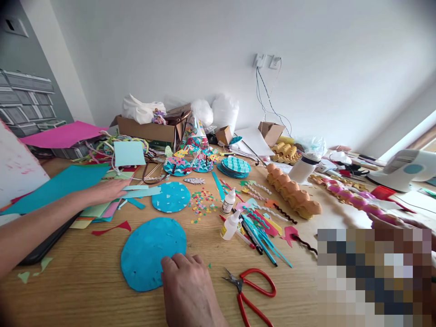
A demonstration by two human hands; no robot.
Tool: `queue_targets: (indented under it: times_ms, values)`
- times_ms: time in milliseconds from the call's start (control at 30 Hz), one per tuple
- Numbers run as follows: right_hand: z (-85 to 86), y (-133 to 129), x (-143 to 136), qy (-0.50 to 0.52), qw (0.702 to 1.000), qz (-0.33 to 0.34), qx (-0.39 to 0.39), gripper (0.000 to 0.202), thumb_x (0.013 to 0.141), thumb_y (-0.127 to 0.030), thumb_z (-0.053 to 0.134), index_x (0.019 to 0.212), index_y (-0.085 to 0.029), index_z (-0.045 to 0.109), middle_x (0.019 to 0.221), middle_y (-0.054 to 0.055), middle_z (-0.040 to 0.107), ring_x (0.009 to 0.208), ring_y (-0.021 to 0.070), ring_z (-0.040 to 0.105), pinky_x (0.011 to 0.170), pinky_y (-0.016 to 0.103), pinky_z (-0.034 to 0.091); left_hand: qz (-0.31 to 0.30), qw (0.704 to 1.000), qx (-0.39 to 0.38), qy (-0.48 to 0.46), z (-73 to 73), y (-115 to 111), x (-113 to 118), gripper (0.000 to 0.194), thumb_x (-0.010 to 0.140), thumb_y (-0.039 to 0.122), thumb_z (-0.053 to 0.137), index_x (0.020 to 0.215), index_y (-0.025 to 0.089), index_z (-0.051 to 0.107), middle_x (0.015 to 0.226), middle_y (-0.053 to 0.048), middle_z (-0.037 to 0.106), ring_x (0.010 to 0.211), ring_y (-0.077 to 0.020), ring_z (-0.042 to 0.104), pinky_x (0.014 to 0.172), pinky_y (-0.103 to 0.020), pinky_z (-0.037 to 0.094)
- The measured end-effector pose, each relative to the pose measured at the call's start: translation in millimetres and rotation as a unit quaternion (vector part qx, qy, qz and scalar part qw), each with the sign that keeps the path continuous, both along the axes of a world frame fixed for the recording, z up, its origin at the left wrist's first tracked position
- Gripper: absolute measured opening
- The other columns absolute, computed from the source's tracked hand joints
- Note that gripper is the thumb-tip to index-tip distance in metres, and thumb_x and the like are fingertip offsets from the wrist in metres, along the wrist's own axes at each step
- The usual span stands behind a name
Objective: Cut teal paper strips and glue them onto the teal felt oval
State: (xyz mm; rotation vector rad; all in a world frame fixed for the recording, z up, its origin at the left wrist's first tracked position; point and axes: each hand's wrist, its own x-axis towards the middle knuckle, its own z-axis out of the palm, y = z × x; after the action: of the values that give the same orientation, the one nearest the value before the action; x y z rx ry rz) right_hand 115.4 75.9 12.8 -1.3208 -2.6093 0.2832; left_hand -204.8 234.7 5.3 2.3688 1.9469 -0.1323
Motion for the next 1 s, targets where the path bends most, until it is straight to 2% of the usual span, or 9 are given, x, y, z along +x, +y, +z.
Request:
queue_targets:
  times_ms: [267, 467, 800, 1000]
  values:
    - [-9.0, -0.5, 3.7, 0.002, 1.000, -0.003, -0.017, 0.013, 0.079, -0.011, 0.051, 0.082, -0.023, 0.056, 0.083, -0.002, 0.068, 0.077, 0.0153, 0.064, 0.067, 0.023, 0.039, -0.018, 0.995, -0.055, 0.076, 3.3, 0.9, -2.4, 0.027, 0.087, 0.030, 0.053, 0.107, 0.014, 0.054, 0.106, -0.007, 0.058, 0.091, -0.0196, 0.058, 0.078, -0.040, 0.049]
    - [-5.5, -3.3, 2.9, -0.020, 0.999, -0.015, -0.048, 0.014, 0.082, -0.013, 0.048, 0.084, -0.024, 0.057, 0.088, -0.001, 0.068, 0.082, 0.0174, 0.064, 0.070, 0.026, 0.039, -0.005, 0.990, -0.088, 0.106, -1.0, 7.8, -1.9, 0.029, 0.087, 0.030, 0.052, 0.111, 0.014, 0.053, 0.109, -0.008, 0.056, 0.092, -0.0197, 0.058, 0.077, -0.040, 0.050]
    - [-4.6, -6.7, 5.1, -0.028, 0.998, -0.019, -0.050, 0.016, 0.083, -0.013, 0.046, 0.087, -0.023, 0.058, 0.085, 0.000, 0.067, 0.079, 0.0174, 0.063, 0.069, 0.026, 0.039, 0.040, 0.991, -0.087, 0.097, 6.6, 2.6, 4.3, 0.029, 0.087, 0.030, 0.052, 0.112, 0.014, 0.052, 0.110, -0.008, 0.056, 0.092, -0.0198, 0.058, 0.077, -0.040, 0.050]
    - [-6.4, -6.7, 7.0, -0.011, 0.999, -0.014, -0.037, 0.015, 0.083, -0.012, 0.046, 0.083, -0.023, 0.057, 0.083, -0.001, 0.067, 0.079, 0.0152, 0.063, 0.068, 0.023, 0.037, 0.033, 0.996, -0.059, 0.052, 16.9, 0.5, -2.7, 0.028, 0.087, 0.032, 0.052, 0.109, 0.014, 0.054, 0.105, -0.007, 0.058, 0.087, -0.0187, 0.059, 0.074, -0.038, 0.050]
